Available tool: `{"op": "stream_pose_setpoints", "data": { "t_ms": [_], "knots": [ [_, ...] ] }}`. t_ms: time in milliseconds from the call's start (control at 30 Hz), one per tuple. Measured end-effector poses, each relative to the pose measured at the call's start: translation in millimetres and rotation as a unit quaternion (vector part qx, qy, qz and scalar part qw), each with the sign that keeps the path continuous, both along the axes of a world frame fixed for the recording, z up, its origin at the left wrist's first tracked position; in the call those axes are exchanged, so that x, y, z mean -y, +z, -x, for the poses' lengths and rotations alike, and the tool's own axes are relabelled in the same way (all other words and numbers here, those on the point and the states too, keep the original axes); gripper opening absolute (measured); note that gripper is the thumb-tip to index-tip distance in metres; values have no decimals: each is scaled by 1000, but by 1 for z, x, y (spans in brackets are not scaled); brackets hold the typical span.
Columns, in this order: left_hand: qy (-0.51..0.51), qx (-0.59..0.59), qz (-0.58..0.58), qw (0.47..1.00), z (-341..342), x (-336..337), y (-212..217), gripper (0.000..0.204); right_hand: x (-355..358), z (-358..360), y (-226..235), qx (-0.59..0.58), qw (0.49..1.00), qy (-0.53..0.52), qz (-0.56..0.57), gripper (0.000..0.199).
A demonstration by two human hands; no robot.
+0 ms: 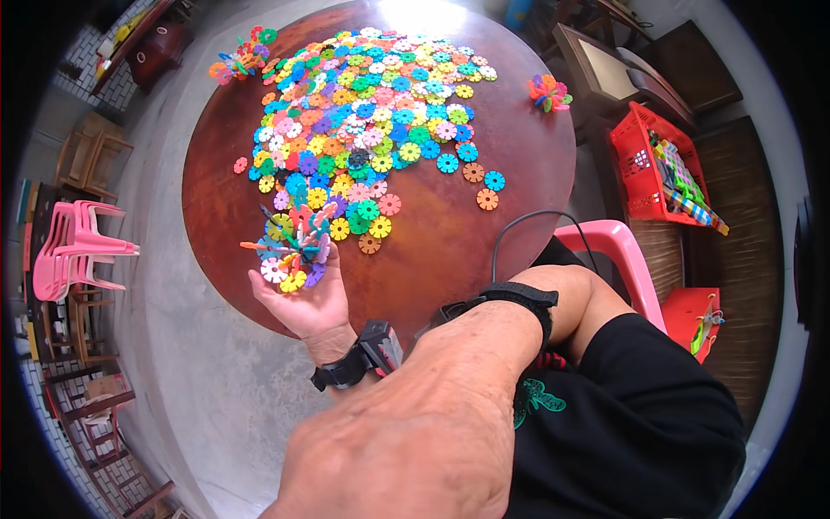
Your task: Assembling a complex structure from interlocking snowflake-shaped toy blocks.
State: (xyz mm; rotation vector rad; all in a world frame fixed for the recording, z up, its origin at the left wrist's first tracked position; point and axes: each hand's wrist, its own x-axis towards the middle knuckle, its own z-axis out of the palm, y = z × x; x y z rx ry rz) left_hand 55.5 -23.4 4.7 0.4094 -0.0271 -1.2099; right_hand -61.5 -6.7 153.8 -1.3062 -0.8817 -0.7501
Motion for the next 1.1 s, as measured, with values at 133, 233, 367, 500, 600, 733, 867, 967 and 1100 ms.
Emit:
{"op": "stream_pose_setpoints", "data": {
  "t_ms": [133,233,367,500,600,733,867,967,1100],
  "knots": [
    [3,-4,18,1000,-4,-1,-3,49,-1,-3,-1,1,1000,6,2,44],
    [14,-5,-1,1000,-3,-1,-2,50,0,-2,-2,-1,1000,7,3,44],
    [14,-7,3,1000,-3,0,-3,50,-2,-4,-1,-2,1000,10,6,44],
    [28,-2,-16,999,-2,-1,2,51,-3,-6,-1,-1,1000,15,10,43],
    [40,-3,-32,999,-2,-1,3,52,-4,-6,0,0,1000,16,13,43],
    [39,-8,-36,999,2,3,0,52,0,-2,-1,-6,1000,7,22,43],
    [50,-2,-31,998,-2,-1,4,53,-1,-3,4,-11,999,2,34,42],
    [56,-18,-2,998,-10,-3,-2,55,1,-4,0,-33,997,-32,63,42],
    [106,-25,-22,994,-24,-13,-2,57,19,11,-18,-212,899,-283,257,19]
  ]
}}
